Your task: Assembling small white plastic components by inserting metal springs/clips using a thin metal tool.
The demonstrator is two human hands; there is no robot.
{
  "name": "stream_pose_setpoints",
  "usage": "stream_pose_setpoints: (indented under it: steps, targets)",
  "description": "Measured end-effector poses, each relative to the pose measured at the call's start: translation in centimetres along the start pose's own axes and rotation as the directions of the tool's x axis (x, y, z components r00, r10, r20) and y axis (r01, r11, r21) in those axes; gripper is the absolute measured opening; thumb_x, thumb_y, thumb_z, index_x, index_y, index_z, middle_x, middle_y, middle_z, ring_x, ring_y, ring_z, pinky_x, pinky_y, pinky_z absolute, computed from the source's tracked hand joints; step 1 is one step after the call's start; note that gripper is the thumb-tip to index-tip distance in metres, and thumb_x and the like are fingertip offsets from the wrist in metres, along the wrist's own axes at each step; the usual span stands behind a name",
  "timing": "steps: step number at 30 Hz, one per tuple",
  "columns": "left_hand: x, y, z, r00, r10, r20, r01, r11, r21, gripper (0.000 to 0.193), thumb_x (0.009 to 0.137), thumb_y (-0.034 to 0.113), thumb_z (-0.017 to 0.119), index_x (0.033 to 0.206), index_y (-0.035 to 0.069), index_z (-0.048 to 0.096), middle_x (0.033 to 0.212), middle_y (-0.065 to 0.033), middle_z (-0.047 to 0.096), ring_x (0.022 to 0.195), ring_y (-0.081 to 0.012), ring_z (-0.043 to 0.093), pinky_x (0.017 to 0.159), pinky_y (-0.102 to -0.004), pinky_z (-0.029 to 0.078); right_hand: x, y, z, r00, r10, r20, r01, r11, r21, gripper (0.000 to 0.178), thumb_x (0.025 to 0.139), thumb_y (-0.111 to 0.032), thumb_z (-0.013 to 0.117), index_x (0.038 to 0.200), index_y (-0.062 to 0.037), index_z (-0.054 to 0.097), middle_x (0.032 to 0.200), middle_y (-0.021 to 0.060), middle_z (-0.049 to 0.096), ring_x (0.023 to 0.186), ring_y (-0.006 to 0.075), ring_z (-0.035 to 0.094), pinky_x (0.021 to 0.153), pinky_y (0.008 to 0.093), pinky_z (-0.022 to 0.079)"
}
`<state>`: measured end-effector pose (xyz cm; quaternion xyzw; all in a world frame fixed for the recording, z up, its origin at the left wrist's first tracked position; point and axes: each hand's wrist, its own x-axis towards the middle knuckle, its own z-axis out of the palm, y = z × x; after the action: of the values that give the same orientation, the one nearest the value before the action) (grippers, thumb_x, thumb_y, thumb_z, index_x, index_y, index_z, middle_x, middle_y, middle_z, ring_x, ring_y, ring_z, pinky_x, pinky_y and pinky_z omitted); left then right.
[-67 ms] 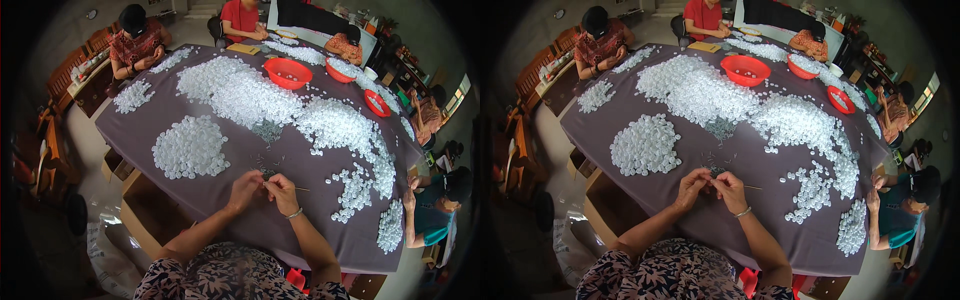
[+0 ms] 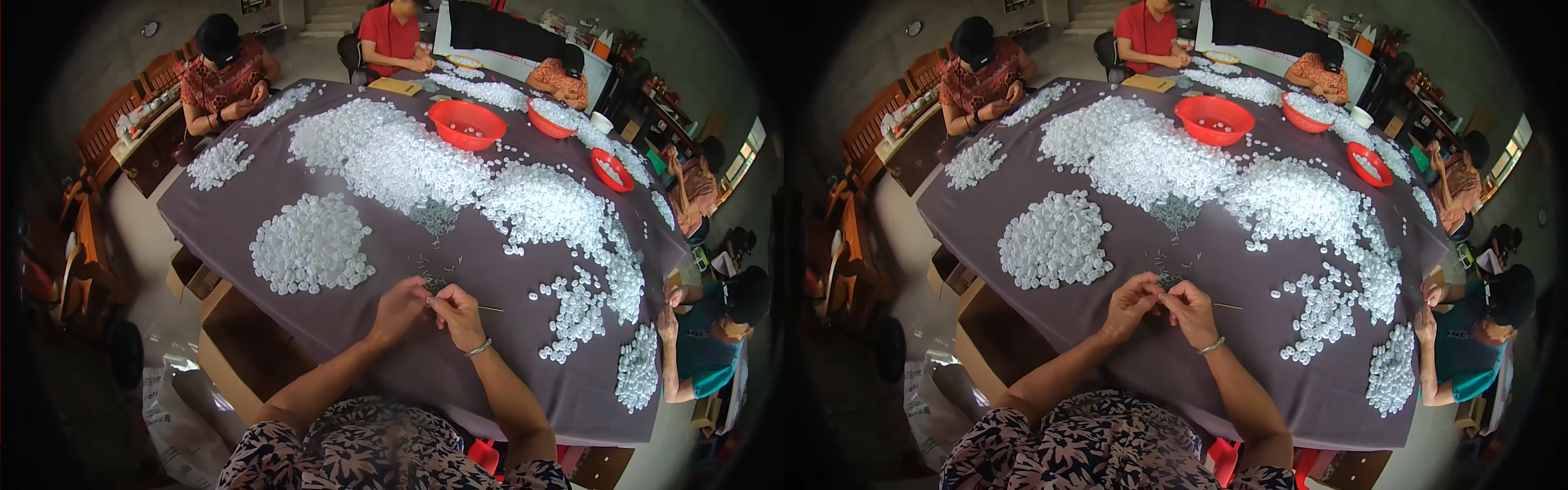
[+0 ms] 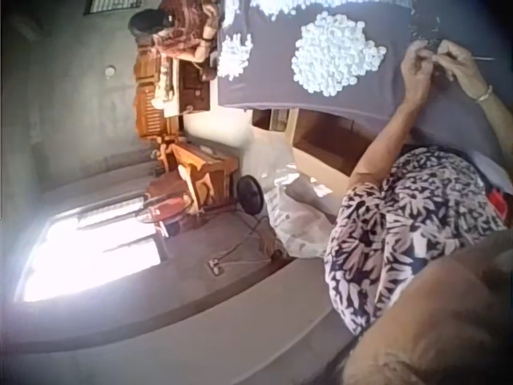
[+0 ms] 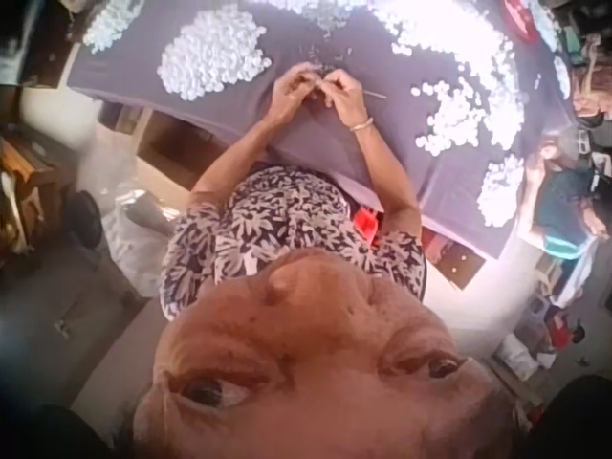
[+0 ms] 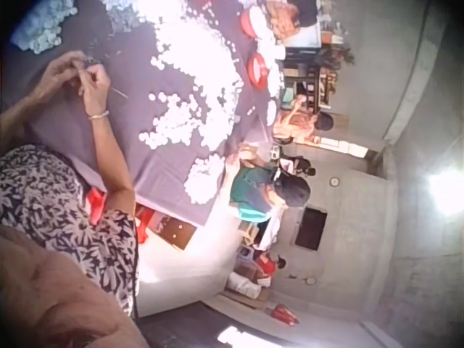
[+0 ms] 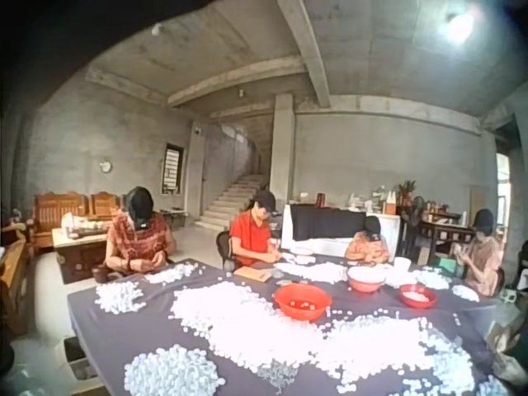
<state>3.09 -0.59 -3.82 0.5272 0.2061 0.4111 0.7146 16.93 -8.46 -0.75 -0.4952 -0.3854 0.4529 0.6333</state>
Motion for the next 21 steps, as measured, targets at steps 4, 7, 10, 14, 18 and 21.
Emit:
stream_pose_setpoints:
  steps: [4,7,10,14,18,21]
  targets:
    - [-0.08,-0.09,-0.16,0.998,-0.036,0.058,0.032,0.997,0.064,0.032,0.090,-0.004,0.059,0.121,0.003,0.056,0.099,-0.0036,0.063,0.084,-0.0097,0.060,0.071,-0.0237,0.052,0.16,-0.08,-0.18,1.000,0.023,0.019,-0.023,1.000,-0.007,0.014,0.091,-0.011,0.065,0.082,-0.0055,0.056,0.070,-0.0012,0.056,0.053,0.0036,0.048,0.045,0.0190,0.039]
    - [-0.02,-0.31,-0.16,0.997,-0.004,0.072,0.004,1.000,0.002,0.033,0.088,-0.004,0.061,0.120,0.003,0.057,0.098,-0.0033,0.063,0.084,-0.0091,0.061,0.071,-0.0231,0.052,-0.11,-0.05,-0.06,1.000,-0.021,0.017,0.022,0.999,-0.029,0.016,0.092,-0.011,0.065,0.081,-0.0058,0.055,0.069,-0.0010,0.056,0.052,0.0037,0.048,0.045,0.0188,0.039]
    - [-0.05,-0.25,-0.07,0.996,-0.006,0.085,0.003,1.000,0.029,0.032,0.088,-0.004,0.062,0.119,0.003,0.057,0.096,-0.0031,0.064,0.083,-0.0090,0.061,0.070,-0.0234,0.053,-0.13,-0.16,0.02,1.000,-0.011,0.010,0.011,1.000,-0.016,0.016,0.091,-0.008,0.065,0.080,-0.0070,0.054,0.068,-0.0018,0.052,0.052,0.0039,0.044,0.046,0.0202,0.038]
    - [-0.17,-0.25,-0.27,0.998,0.011,0.064,-0.013,1.000,0.024,0.032,0.088,-0.003,0.063,0.119,0.003,0.057,0.093,-0.0026,0.064,0.081,-0.0090,0.061,0.069,-0.0233,0.053,-0.13,-0.13,0.14,0.999,-0.012,0.042,0.013,0.999,-0.038,0.016,0.091,-0.008,0.065,0.079,-0.0067,0.054,0.067,-0.0018,0.052,0.052,0.0042,0.045,0.046,0.0202,0.038]
    - [-0.21,-0.15,-0.43,0.998,-0.007,0.058,0.002,0.996,0.094,0.029,0.088,-0.002,0.064,0.116,0.003,0.058,0.091,-0.0024,0.065,0.079,-0.0090,0.062,0.068,-0.0231,0.052,-0.57,-0.28,0.22,0.999,-0.019,0.051,0.022,0.998,-0.065,0.016,0.091,-0.010,0.065,0.079,-0.0058,0.056,0.067,-0.0013,0.053,0.052,0.0046,0.047,0.046,0.0195,0.038]
    - [-0.32,-0.02,0.11,0.999,-0.008,0.046,0.006,0.999,0.032,0.027,0.089,0.000,0.063,0.115,0.002,0.057,0.092,-0.0024,0.065,0.079,-0.0091,0.061,0.068,-0.0230,0.052,-0.34,-0.13,-0.17,0.998,-0.021,0.052,0.023,0.999,-0.046,0.016,0.091,-0.012,0.066,0.080,-0.0052,0.057,0.066,-0.0011,0.054,0.052,0.0044,0.048,0.046,0.0190,0.038]
